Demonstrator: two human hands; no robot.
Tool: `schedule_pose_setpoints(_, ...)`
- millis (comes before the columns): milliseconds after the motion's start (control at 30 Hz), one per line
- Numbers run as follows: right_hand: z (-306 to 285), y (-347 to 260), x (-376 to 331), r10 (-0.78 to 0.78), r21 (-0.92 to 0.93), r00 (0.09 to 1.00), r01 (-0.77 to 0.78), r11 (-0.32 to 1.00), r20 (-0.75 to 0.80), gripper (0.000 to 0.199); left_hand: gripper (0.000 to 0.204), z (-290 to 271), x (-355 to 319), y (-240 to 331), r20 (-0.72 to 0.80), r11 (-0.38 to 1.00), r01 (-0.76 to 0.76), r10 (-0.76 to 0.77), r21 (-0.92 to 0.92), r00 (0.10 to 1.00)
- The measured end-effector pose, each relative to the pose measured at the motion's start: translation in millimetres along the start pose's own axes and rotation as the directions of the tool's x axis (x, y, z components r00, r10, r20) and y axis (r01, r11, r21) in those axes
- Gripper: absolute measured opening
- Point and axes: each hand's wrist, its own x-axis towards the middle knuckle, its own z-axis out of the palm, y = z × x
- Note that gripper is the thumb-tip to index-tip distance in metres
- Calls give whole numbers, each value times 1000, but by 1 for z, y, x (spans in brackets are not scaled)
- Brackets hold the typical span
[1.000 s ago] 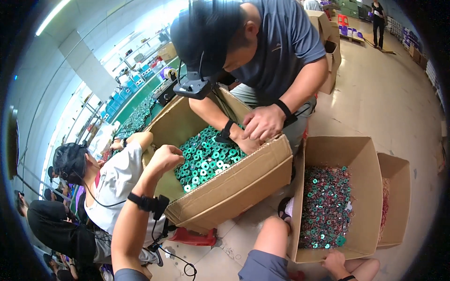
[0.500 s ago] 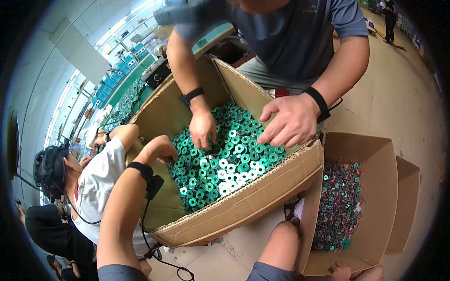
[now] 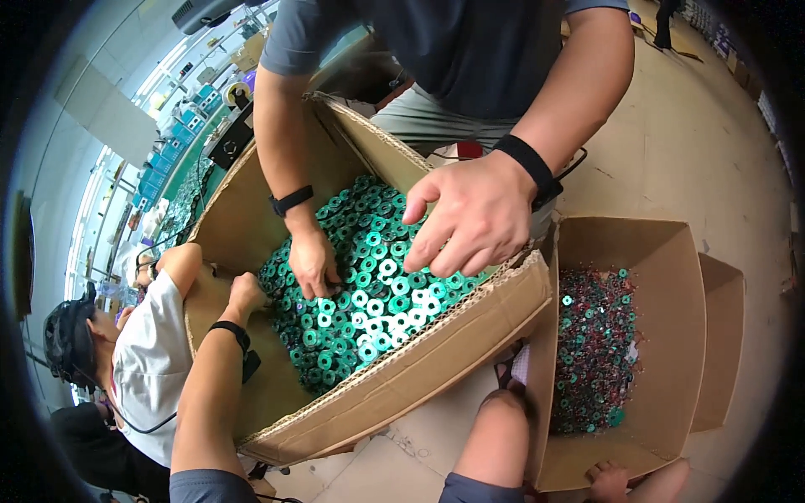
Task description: The worker is sorting through boxes of green plastic rings and other small components in a manufacturing environment.
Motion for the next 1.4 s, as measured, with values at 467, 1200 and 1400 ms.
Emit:
schedule_pose_setpoints(467, -22, -20, 7, -85, 8, 996, 85, 996, -40, 29, 50, -1, -6, 13, 41, 999, 41, -40, -35, 998)
schedule_pose_setpoints(1200, -19, -15, 8, -93, 10, 995, 94, 996, -40, 30, 53, -49, 6, 32, -73, 980, 23, -38, -195, 997)
schedule_pose_setpoints(1400, -11, -15, 8, -61, 12, 995, 62, 998, -78, 31, 43, -2, 28, 16, -178, 983, -83, 53, -166, 983)
